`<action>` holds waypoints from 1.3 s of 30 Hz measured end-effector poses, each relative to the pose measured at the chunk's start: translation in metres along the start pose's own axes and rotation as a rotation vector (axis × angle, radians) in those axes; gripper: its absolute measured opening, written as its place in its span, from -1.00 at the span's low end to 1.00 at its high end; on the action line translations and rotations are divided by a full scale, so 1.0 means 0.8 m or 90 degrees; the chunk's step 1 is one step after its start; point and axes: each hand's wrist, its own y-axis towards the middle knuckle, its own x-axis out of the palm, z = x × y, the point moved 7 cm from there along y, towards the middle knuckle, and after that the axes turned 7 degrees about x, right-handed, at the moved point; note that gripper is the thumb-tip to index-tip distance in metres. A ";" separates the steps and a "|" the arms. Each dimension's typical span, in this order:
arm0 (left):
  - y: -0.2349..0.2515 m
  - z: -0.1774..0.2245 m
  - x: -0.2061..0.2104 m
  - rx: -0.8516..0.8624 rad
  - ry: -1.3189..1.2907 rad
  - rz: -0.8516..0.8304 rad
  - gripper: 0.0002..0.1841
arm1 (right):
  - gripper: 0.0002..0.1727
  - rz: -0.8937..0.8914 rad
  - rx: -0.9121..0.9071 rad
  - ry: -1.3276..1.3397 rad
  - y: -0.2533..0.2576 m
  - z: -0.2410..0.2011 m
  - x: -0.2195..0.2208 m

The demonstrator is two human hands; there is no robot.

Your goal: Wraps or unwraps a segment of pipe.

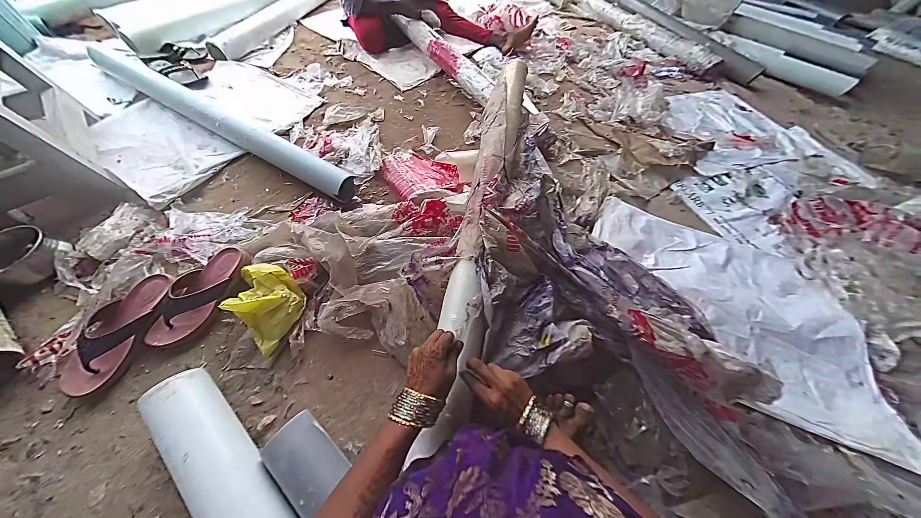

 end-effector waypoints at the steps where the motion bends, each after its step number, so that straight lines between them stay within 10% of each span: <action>1: -0.001 -0.003 -0.004 -0.003 0.004 -0.001 -0.63 | -0.71 -0.003 0.031 0.006 -0.001 0.005 0.003; 8: 0.002 -0.026 -0.028 -0.055 0.039 -0.010 -0.62 | -0.28 -0.180 0.078 0.050 -0.005 0.009 0.041; 18: -0.007 -0.113 -0.086 -0.260 0.050 0.066 -0.60 | -0.25 -0.147 0.151 0.082 -0.022 0.022 0.033; 24: -0.021 -0.220 -0.088 -0.471 0.034 0.028 -0.51 | -0.45 -0.816 0.438 -0.039 -0.143 0.071 0.055; 29: -0.032 -0.191 -0.108 -0.376 -0.070 0.064 -0.59 | -0.56 -0.732 0.570 0.028 -0.111 0.062 0.035; 34: -0.041 -0.166 -0.085 -0.284 -0.191 0.183 -0.66 | -0.76 -0.053 0.380 0.070 -0.013 0.048 -0.026; 36: -0.040 -0.160 -0.075 -0.294 -0.234 0.203 -0.66 | -0.67 -0.053 0.467 0.135 0.009 0.059 -0.034; 39: -0.044 -0.157 -0.065 -0.347 -0.291 0.236 -0.63 | -0.46 -0.348 0.713 0.311 0.014 0.074 -0.016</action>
